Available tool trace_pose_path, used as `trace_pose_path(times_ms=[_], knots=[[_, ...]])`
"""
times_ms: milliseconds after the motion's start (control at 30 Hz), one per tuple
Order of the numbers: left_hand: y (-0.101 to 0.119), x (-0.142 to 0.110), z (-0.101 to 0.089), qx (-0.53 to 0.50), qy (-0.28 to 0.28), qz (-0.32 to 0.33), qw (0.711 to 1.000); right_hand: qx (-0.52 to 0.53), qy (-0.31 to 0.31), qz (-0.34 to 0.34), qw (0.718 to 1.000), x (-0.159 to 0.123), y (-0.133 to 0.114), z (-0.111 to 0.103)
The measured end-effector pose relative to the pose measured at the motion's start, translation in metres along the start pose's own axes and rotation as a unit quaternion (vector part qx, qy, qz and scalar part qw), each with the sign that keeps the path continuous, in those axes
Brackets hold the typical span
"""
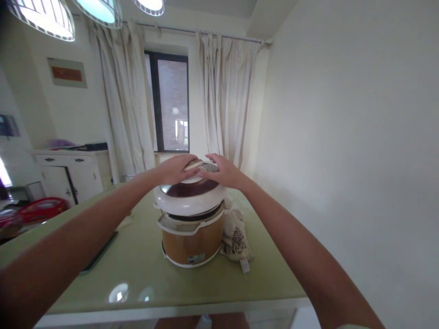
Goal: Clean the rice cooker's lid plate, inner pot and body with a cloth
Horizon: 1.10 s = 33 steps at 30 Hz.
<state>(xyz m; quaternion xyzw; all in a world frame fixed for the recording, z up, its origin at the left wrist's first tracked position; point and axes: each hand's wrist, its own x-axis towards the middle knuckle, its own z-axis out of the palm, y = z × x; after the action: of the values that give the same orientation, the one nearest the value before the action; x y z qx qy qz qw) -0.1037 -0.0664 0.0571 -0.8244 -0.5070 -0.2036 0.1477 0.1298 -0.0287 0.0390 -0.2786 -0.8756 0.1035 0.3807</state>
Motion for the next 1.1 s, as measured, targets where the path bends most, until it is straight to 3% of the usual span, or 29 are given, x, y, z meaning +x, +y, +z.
trace_pose_path(times_ms=[100,267,400,533,667,900,1100], knots=[[-0.021,0.001,-0.005,-0.009,-0.061,0.077,0.995,0.004,-0.04,-0.015,0.999,0.012,0.005,-0.002],[-0.033,0.006,-0.005,-0.027,-0.143,0.123,0.982,0.017,-0.109,-0.01,0.994,0.029,0.012,0.009],[-0.034,0.009,0.003,-0.059,-0.144,0.185,0.97,0.035,-0.164,-0.02,0.986,0.036,0.016,0.025],[-0.037,0.008,0.011,-0.099,-0.14,0.232,0.957,0.068,-0.166,-0.037,0.983,0.037,0.017,0.036],[-0.041,0.006,0.02,-0.105,-0.128,0.219,0.962,0.039,-0.138,0.01,0.99,0.036,0.018,0.042],[-0.047,0.001,0.034,-0.141,-0.117,0.206,0.961,-0.093,-0.144,0.031,0.985,0.034,0.005,0.047],[-0.053,-0.008,0.043,-0.245,-0.078,0.157,0.953,-0.145,-0.151,0.041,0.977,0.033,-0.002,0.058]])
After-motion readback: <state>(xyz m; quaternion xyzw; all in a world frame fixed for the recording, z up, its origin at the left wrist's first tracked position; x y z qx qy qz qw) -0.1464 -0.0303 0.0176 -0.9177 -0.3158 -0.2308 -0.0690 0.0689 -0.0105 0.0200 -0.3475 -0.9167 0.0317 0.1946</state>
